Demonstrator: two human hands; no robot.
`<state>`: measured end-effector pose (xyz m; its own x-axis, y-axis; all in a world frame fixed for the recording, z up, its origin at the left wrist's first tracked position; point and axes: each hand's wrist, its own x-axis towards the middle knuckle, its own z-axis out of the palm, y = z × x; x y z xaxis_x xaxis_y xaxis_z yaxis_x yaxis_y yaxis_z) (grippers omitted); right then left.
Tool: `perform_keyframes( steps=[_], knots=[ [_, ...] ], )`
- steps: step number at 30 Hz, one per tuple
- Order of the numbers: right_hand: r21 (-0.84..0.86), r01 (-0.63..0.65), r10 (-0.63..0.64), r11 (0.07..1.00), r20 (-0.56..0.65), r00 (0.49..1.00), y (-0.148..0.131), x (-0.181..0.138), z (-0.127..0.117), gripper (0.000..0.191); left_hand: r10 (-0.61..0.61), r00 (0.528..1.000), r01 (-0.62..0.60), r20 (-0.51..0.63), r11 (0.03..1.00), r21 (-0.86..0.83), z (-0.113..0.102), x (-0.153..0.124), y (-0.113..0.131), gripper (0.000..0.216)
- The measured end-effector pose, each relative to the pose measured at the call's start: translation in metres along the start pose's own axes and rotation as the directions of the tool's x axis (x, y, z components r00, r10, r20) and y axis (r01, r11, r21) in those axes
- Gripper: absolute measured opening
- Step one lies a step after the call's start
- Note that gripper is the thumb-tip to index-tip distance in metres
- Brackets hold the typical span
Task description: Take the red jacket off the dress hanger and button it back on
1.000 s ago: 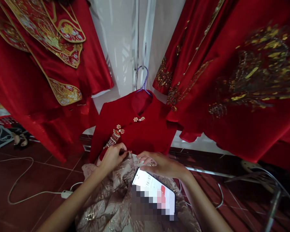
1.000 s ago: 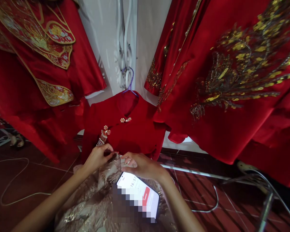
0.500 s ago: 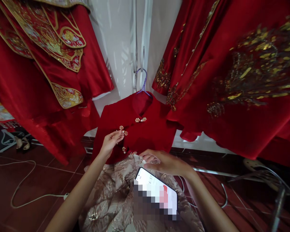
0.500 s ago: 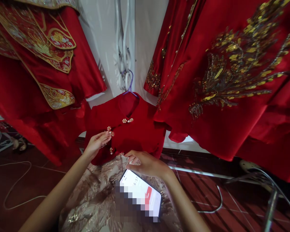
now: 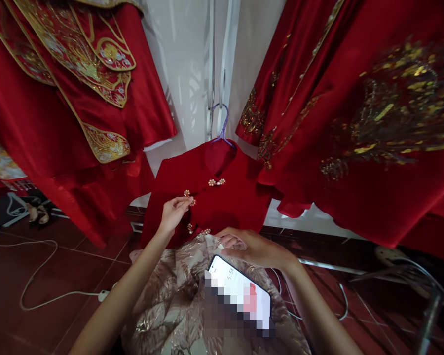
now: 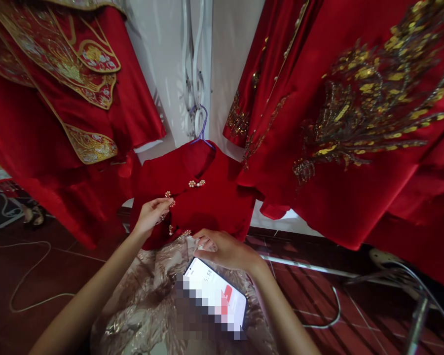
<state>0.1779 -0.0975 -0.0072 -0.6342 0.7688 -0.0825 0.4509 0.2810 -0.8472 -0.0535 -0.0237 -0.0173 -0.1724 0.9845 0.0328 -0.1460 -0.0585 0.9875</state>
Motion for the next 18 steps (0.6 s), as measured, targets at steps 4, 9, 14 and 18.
perform_keyframes(
  steps=[4, 9, 14, 18],
  knots=[
    [-0.002, 0.000, 0.000, 1.000, -0.006, 1.000, -0.001, -0.002, -0.002, 0.042, 0.050, 0.999, -0.050, -0.017, 0.998, 0.045, 0.000, 0.005, -0.009, 0.032],
    [-0.018, 0.003, -0.003, 1.000, -0.007, 1.000, 0.000, -0.004, -0.005, 0.043, 0.355, 0.922, -0.276, -0.155, 0.884, 0.378, 0.008, -0.001, -0.008, 0.042],
    [-0.033, -0.012, 0.012, 0.999, -0.016, 1.000, 0.003, -0.003, -0.005, 0.043, 0.673, 0.661, -0.586, 0.331, 0.188, 0.788, 0.035, -0.015, 0.032, 0.026],
    [-0.026, 0.004, -0.004, 1.000, -0.010, 1.000, 0.005, -0.004, -0.005, 0.042, 0.599, 0.512, -0.688, 0.616, -0.144, 0.712, 0.058, -0.001, 0.054, 0.022]
  ],
)
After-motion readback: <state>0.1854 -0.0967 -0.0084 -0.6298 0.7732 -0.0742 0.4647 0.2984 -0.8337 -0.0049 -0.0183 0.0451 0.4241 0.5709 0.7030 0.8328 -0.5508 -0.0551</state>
